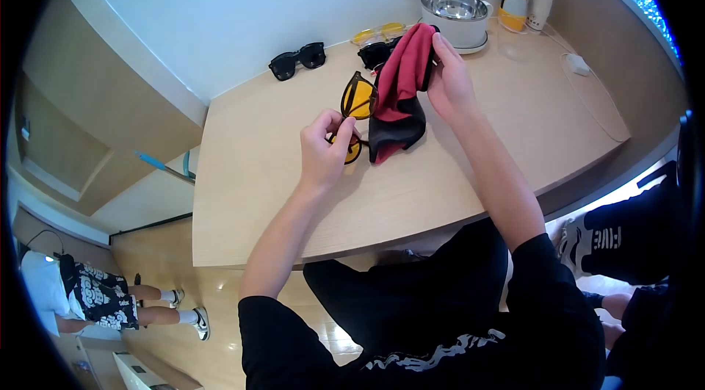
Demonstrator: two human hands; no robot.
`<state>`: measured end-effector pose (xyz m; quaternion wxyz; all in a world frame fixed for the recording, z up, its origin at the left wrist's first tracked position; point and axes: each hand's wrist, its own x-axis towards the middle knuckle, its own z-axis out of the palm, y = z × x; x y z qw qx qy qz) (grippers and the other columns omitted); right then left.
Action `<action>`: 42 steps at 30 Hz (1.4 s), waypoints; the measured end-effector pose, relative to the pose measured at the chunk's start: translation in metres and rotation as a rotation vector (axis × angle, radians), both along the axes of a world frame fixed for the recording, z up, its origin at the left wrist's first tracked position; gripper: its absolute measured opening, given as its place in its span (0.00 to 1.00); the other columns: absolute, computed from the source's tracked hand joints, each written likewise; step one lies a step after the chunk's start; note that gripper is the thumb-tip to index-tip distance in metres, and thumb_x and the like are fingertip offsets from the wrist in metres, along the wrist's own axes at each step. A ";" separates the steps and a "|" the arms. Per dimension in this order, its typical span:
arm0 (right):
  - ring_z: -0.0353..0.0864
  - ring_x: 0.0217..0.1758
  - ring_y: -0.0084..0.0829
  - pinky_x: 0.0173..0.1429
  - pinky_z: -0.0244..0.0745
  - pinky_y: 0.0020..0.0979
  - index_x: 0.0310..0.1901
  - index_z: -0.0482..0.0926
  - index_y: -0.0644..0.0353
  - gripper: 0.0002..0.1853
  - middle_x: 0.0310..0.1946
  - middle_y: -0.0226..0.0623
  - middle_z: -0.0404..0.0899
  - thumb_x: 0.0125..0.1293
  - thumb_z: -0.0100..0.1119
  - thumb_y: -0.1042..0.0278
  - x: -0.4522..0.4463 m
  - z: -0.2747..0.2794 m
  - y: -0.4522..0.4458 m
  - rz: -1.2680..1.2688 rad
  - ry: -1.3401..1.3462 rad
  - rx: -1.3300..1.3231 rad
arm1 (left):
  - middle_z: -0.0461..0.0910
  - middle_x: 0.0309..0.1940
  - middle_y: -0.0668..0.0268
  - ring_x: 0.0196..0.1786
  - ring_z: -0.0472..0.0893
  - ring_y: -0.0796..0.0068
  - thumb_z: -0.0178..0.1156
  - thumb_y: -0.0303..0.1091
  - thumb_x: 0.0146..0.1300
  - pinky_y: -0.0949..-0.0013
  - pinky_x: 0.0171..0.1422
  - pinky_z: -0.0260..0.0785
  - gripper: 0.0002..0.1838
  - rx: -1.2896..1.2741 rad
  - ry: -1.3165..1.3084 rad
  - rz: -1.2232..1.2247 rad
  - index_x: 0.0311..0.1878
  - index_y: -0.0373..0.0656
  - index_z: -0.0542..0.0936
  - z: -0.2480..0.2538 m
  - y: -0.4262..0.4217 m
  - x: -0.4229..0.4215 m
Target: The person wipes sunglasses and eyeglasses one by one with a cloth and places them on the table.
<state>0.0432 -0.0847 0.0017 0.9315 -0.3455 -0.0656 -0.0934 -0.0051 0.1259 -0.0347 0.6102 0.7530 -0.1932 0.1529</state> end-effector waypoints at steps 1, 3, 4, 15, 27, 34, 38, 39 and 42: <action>0.75 0.44 0.24 0.49 0.71 0.29 0.48 0.72 0.60 0.13 0.41 0.30 0.76 0.68 0.47 0.62 0.001 0.000 -0.003 0.012 -0.024 -0.012 | 0.77 0.18 0.65 0.24 0.76 0.82 0.55 0.27 0.60 0.78 0.31 0.66 0.10 -0.005 0.007 -0.040 0.25 0.34 0.71 0.000 -0.001 0.000; 0.75 0.46 0.26 0.51 0.71 0.30 0.48 0.72 0.60 0.14 0.42 0.32 0.76 0.69 0.45 0.62 0.000 0.000 0.000 0.124 -0.022 0.004 | 0.76 0.18 0.66 0.24 0.76 0.82 0.55 0.27 0.60 0.77 0.30 0.66 0.09 -0.017 0.042 -0.050 0.25 0.34 0.71 -0.001 -0.004 0.002; 0.75 0.47 0.28 0.52 0.71 0.30 0.49 0.72 0.61 0.14 0.43 0.34 0.76 0.69 0.44 0.61 -0.003 0.001 0.005 0.244 -0.023 0.027 | 0.76 0.17 0.66 0.24 0.76 0.82 0.56 0.26 0.60 0.77 0.30 0.66 0.09 -0.022 0.073 -0.052 0.25 0.34 0.71 0.000 -0.004 0.004; 0.75 0.32 0.22 0.37 0.70 0.24 0.38 0.70 0.65 0.16 0.34 0.32 0.73 0.51 0.67 0.70 -0.020 -0.027 0.062 -0.253 -0.244 -0.893 | 0.73 0.51 0.61 0.52 0.74 0.73 0.57 0.26 0.57 0.70 0.58 0.68 0.22 -0.167 0.052 -0.213 0.56 0.36 0.68 -0.023 -0.004 0.015; 0.74 0.39 0.18 0.46 0.68 0.21 0.47 0.76 0.67 0.17 0.37 0.33 0.79 0.62 0.56 0.63 -0.023 -0.035 0.068 0.250 -0.098 -0.608 | 0.75 0.47 0.64 0.46 0.76 0.77 0.57 0.29 0.60 0.73 0.50 0.72 0.19 -0.408 0.192 -0.106 0.54 0.38 0.69 -0.005 -0.001 0.006; 0.75 0.37 0.17 0.44 0.70 0.21 0.44 0.77 0.64 0.12 0.35 0.31 0.79 0.64 0.54 0.66 -0.022 -0.024 0.059 0.351 -0.078 -0.270 | 0.79 0.35 0.63 0.38 0.77 0.77 0.54 0.24 0.57 0.73 0.45 0.69 0.08 -0.074 -0.082 0.021 0.39 0.32 0.76 -0.008 -0.003 0.004; 0.76 0.35 0.16 0.39 0.71 0.20 0.39 0.76 0.62 0.08 0.32 0.28 0.78 0.64 0.53 0.66 -0.023 -0.027 0.058 0.329 0.051 -0.240 | 0.79 0.29 0.64 0.34 0.75 0.79 0.49 0.21 0.55 0.75 0.41 0.68 0.08 -0.230 0.004 -0.037 0.34 0.30 0.77 -0.011 -0.009 0.005; 0.76 0.35 0.16 0.37 0.71 0.20 0.38 0.76 0.61 0.08 0.31 0.27 0.78 0.64 0.53 0.66 -0.023 -0.027 0.058 0.330 0.040 -0.209 | 0.79 0.29 0.65 0.33 0.75 0.79 0.49 0.21 0.55 0.75 0.41 0.67 0.08 -0.218 0.031 -0.054 0.33 0.30 0.77 -0.009 -0.007 0.005; 0.76 0.35 0.17 0.38 0.72 0.20 0.40 0.75 0.61 0.08 0.32 0.28 0.78 0.64 0.54 0.66 -0.020 -0.031 0.057 0.331 0.095 -0.174 | 0.79 0.29 0.65 0.33 0.75 0.80 0.49 0.22 0.56 0.76 0.40 0.67 0.08 -0.156 0.081 -0.083 0.33 0.30 0.77 -0.006 -0.005 0.004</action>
